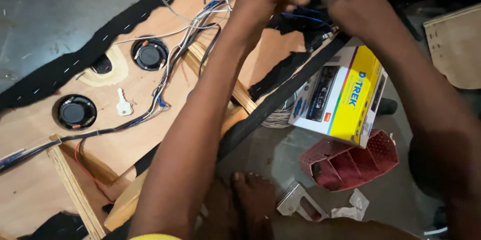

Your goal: The person strips and twists wires to connect electrical components inside a large wooden speaker enclosure.

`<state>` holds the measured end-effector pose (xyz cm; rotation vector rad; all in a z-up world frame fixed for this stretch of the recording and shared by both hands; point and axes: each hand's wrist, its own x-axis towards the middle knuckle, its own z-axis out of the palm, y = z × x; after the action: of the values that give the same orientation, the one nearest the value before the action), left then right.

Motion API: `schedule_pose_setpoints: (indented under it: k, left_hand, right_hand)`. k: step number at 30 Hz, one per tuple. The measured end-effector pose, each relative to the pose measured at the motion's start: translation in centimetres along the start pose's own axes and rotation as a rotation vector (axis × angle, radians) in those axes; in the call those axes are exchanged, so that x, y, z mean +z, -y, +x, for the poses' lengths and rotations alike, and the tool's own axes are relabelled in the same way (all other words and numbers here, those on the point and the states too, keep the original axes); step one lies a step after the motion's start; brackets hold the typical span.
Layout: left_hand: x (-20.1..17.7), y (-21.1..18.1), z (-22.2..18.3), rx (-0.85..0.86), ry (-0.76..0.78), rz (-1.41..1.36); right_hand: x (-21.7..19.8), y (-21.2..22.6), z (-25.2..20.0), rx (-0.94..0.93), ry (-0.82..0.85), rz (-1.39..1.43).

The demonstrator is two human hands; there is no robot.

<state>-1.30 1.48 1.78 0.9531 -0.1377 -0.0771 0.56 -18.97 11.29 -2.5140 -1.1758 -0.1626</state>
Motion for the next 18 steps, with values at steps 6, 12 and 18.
schedule_pose_setpoints:
  k: [6, 12, 18]
  left_hand:
    - [-0.3, 0.2, -0.1, 0.007, 0.021, 0.021]
    - [0.0, 0.0, -0.1, 0.017, 0.031, 0.001]
    - [0.1, 0.3, -0.4, -0.004, 0.007, 0.007]
  right_hand:
    - [-0.9, 1.6, -0.4, 0.121, 0.149, -0.022]
    - [-1.6, 2.0, 0.1, 0.097, 0.207, -0.092]
    - [-1.9, 1.1, 0.7, 0.177, 0.27, -0.17]
